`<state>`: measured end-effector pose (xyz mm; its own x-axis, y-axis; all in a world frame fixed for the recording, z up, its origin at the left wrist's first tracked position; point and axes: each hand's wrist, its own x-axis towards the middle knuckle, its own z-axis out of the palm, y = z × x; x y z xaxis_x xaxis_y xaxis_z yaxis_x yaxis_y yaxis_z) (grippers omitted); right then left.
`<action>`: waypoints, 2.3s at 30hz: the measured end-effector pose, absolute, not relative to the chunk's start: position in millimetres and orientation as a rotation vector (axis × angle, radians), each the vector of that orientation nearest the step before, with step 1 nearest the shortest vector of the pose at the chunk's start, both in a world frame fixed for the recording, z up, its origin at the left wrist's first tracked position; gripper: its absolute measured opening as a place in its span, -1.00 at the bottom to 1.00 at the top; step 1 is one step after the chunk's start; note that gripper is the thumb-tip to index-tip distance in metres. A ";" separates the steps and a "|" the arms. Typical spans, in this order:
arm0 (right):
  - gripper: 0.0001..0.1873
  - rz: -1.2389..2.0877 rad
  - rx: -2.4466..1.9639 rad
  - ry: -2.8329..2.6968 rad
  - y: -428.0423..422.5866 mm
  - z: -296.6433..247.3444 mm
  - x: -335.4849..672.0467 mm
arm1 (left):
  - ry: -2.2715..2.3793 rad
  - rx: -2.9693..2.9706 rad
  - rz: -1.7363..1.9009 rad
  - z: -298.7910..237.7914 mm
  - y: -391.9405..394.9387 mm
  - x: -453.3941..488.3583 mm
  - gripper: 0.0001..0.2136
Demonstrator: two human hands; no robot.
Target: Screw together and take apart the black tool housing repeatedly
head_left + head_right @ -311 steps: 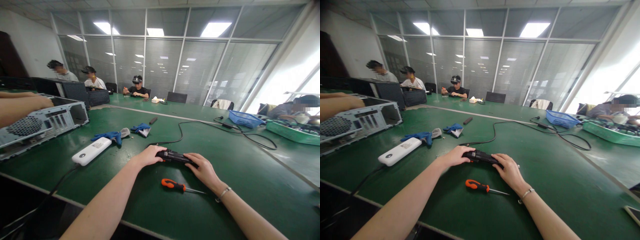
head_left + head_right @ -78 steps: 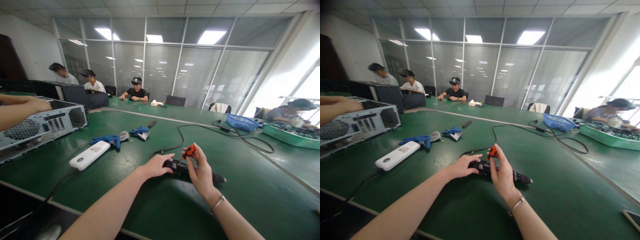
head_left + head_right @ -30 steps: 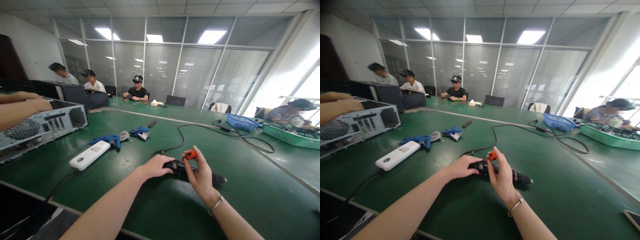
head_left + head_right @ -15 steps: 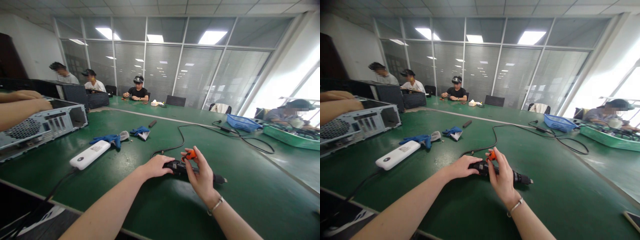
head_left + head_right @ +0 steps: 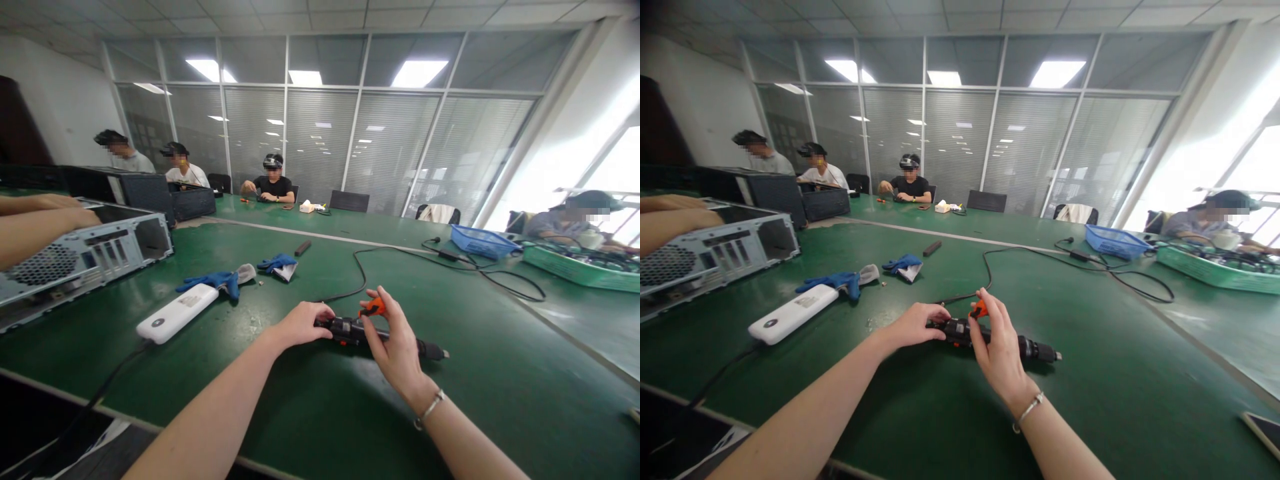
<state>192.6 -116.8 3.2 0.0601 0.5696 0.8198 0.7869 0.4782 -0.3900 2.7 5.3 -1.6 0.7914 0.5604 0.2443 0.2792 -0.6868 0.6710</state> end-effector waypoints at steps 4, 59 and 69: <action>-0.41 -0.308 -1.232 -1.546 -113.5 1.8 195.0 | 0.679 2.266 0.619 -8.2 6.8 6.6 -0.68; -0.37 -0.280 -0.911 -1.565 -115.9 -14.8 178.5 | 0.604 2.497 0.643 -9.0 -3.5 15.7 -0.87; -0.44 -0.284 -0.986 -1.743 -116.3 -5.9 172.6 | 0.597 2.491 0.627 -10.1 -3.1 16.8 -0.86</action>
